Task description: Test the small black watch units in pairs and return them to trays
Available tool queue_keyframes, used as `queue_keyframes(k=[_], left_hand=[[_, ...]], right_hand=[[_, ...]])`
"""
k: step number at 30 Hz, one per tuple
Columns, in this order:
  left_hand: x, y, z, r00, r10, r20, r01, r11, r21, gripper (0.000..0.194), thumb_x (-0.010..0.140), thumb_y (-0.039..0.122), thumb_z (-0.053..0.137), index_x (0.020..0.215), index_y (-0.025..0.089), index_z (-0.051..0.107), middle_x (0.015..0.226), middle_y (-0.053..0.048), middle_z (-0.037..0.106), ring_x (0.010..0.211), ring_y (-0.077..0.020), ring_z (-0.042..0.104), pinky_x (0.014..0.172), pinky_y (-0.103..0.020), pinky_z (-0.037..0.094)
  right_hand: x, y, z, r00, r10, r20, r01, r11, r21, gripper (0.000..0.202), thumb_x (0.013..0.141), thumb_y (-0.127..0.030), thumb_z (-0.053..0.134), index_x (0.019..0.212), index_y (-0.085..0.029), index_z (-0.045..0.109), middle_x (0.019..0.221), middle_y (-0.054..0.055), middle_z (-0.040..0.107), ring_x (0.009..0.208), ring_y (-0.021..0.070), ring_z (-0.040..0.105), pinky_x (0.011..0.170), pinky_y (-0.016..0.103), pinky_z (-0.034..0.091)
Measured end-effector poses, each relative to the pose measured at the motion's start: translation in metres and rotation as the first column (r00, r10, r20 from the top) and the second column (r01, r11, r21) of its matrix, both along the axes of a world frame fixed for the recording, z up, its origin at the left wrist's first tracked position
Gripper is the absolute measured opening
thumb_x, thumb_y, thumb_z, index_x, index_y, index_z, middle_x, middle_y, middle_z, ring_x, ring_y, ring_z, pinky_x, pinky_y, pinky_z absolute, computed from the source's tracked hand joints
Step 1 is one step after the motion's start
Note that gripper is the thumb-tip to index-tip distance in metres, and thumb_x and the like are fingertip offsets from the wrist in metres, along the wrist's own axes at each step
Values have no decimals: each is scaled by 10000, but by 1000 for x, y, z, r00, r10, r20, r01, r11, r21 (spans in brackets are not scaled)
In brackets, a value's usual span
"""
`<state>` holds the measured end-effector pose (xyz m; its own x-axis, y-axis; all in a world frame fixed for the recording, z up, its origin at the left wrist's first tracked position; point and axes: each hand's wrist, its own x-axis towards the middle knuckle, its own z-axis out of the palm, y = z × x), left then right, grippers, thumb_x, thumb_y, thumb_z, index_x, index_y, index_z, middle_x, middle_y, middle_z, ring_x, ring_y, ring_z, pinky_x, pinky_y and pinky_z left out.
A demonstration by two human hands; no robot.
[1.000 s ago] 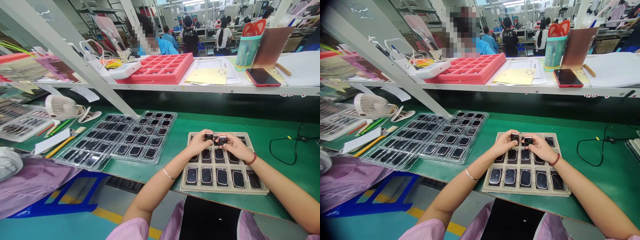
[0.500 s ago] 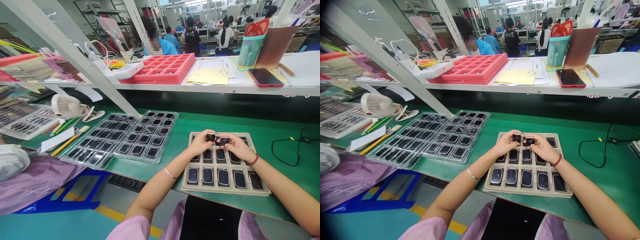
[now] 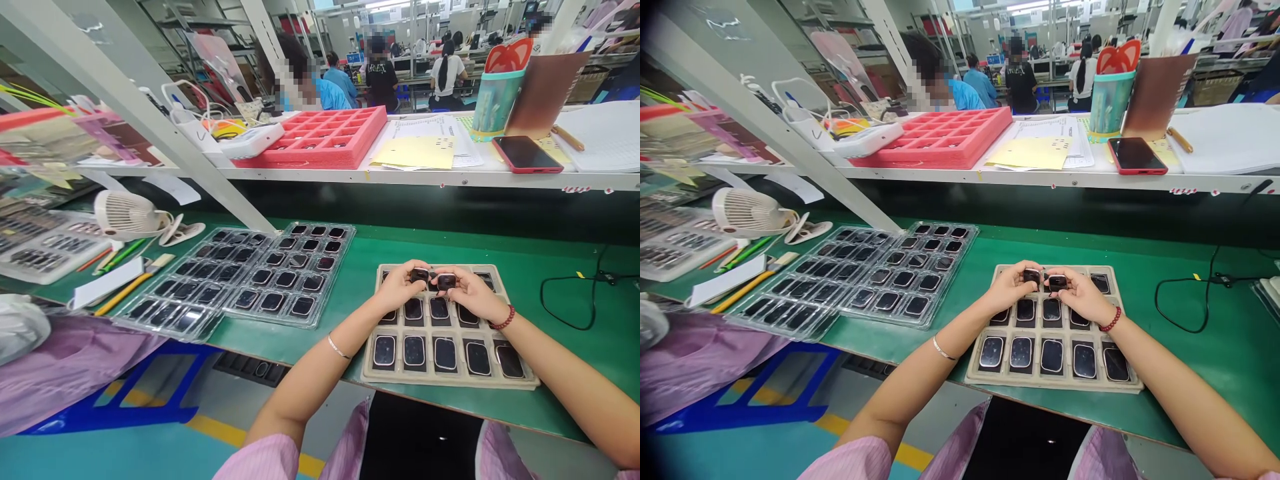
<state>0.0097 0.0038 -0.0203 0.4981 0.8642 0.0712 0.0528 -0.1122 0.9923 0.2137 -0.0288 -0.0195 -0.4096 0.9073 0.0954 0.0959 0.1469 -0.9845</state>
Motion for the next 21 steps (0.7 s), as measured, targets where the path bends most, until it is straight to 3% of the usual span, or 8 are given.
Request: queue_keyframes(k=[3, 8, 13, 21], left_hand=[[-1, 1, -2, 1000, -4, 13, 4, 1000, 19, 267, 755, 134, 553, 1021, 141, 570, 895, -50, 623, 709, -116, 596, 701, -264, 498], [-1, 0, -2, 998, 13, -54, -8, 996, 89, 405, 709, 49, 495, 1094, 163, 549, 1047, -76, 603, 815, -140, 618, 722, -258, 507], [-1, -1, -3, 999, -12, -47, 16, 996, 88, 478, 675, 7, 441, 1119, 161, 533, 1046, -76, 599, 805, -133, 628, 712, -247, 508], [-1, -1, -3, 996, 31, -83, -22, 994, 110, 398, 718, 94, 557, 1108, 170, 559, 1017, -64, 624, 750, -121, 612, 654, -220, 492]], right_hand=[[1, 0, 0, 1000, -6, 23, 6, 1000, -4, 394, 798, -140, 482, 1182, -209, 543, 1186, 99, 612, 877, 200, 672, 626, 298, 547], [2, 1, -2, 999, -26, 23, 26, 1000, -17, 473, 769, -88, 458, 1219, -218, 530, 1137, 93, 637, 855, 198, 668, 609, 291, 538], [2, 2, -4, 1000, -29, 6, 28, 999, 21, 524, 726, -55, 455, 1208, -242, 544, 1204, 74, 594, 885, 191, 649, 611, 277, 539], [-1, 0, 0, 999, -48, 5, 48, 998, 30, 411, 776, -129, 497, 1174, -216, 552, 1146, 85, 617, 840, 177, 648, 643, 297, 555]])
